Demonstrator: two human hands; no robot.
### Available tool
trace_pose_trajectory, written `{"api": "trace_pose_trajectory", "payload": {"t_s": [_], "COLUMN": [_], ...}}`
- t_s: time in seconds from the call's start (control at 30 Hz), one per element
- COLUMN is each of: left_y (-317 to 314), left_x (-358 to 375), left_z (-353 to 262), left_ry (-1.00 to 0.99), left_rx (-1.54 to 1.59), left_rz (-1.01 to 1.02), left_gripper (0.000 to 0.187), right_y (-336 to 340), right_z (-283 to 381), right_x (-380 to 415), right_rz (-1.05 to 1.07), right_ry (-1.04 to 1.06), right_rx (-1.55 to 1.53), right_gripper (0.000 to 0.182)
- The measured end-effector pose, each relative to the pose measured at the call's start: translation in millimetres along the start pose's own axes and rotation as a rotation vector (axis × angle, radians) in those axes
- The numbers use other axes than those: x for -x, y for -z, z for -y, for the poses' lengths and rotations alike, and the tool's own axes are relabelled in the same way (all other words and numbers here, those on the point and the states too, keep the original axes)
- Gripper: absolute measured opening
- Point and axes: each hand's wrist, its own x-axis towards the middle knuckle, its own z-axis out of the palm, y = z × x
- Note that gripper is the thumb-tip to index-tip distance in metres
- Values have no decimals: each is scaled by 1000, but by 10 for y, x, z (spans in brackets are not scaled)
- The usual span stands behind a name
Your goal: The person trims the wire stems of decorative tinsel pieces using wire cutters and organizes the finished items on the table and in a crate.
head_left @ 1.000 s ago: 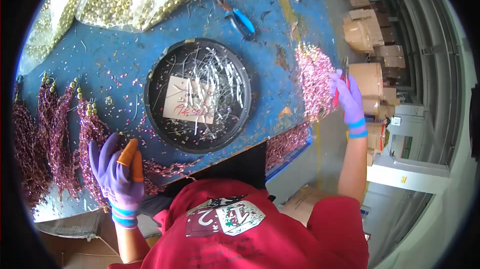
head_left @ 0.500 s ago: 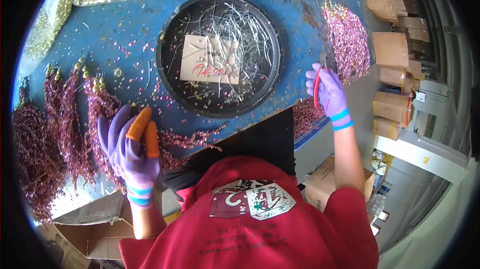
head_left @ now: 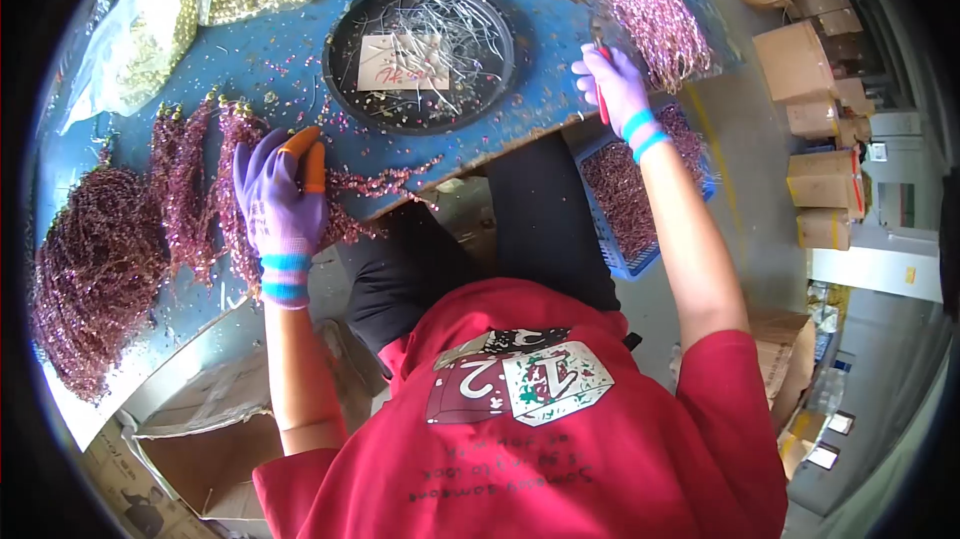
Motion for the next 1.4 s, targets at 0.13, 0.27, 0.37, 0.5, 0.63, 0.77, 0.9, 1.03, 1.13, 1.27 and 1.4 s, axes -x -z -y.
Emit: {"api": "trace_pose_trajectory", "payload": {"t_s": [0.13,0.27,0.37,0.5,0.63,0.77,0.9,1.03,1.13,1.27,1.4], "left_y": [4,25,37,7,-25,-9,25,158,217,372,384], "left_x": [16,12,24,25,16,-24,-15,-73,-75,-133,-324], "left_z": [-7,-16,-7,24,61,39,35,-43,-102,-248,-268], "left_ry": [10,11,8,20,44,-4,-17,-25,45,59,234], "left_rx": [31,34,16,46,179,107,83,112,264,273,85], "left_rz": [-12,-9,-12,-41,-155,-86,-8,99,192,253,-190], "left_gripper": [18,16,16,22,32,32,32,25,18,24,22], "right_y": [54,52,54,107,121,126,173,276,336,379,375], "right_z": [25,-15,14,54,77,13,-48,-100,-111,-207,-147], "right_x": [-48,-84,-99,-123,-151,-87,-9,-68,-83,-109,-56], "right_rz": [26,36,53,97,112,108,143,187,228,274,304], "right_ry": [-65,-58,-63,-117,-159,-81,-14,-67,-85,-85,-17], "right_rx": [-50,-60,-58,-57,-65,-81,-179,-265,-328,-302,-284], "right_gripper": [32,32,31,32,33,32,35,39,38,40,40]}}
